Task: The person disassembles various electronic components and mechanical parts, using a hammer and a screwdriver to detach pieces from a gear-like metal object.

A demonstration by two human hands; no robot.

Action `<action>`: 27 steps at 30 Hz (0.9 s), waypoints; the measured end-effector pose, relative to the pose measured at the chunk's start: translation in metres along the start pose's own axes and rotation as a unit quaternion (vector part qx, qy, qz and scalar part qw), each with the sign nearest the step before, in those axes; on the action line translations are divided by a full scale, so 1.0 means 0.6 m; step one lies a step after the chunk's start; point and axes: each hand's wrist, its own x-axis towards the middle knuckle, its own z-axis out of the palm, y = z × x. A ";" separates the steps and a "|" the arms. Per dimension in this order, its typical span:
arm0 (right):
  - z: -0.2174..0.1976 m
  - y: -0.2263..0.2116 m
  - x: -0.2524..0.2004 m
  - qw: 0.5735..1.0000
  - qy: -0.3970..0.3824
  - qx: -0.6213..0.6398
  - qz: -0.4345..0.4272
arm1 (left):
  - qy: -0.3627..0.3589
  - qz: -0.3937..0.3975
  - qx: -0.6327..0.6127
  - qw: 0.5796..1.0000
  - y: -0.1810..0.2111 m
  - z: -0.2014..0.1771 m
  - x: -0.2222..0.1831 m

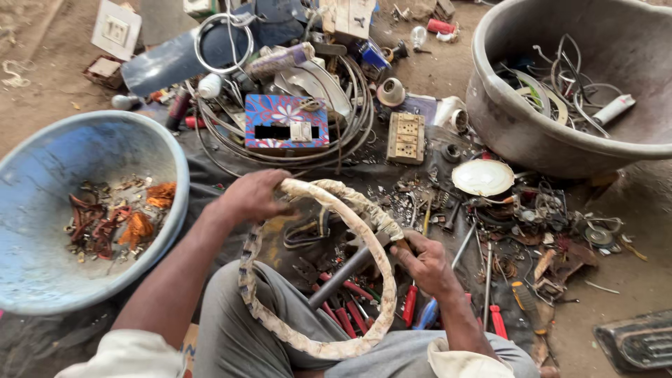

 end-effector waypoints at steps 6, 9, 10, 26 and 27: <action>0.045 -0.028 -0.005 0.983 -0.017 0.163 0.078 | 0.133 -0.118 0.062 0.982 -0.007 0.077 -0.031; 0.067 -0.037 -0.005 0.990 -0.082 -0.005 0.114 | 0.223 -0.117 -0.050 0.966 0.016 0.076 -0.053; 0.071 -0.033 -0.001 0.980 -0.110 -0.088 0.142 | 0.197 -0.142 -0.081 0.967 0.023 0.065 -0.058; -0.107 0.057 -0.187 0.880 0.309 0.203 0.297 | -0.047 0.189 -0.518 0.833 0.028 -0.049 -0.095; -0.126 0.053 -0.219 0.879 0.328 0.137 0.317 | -0.061 0.184 -0.523 0.830 0.022 -0.022 -0.085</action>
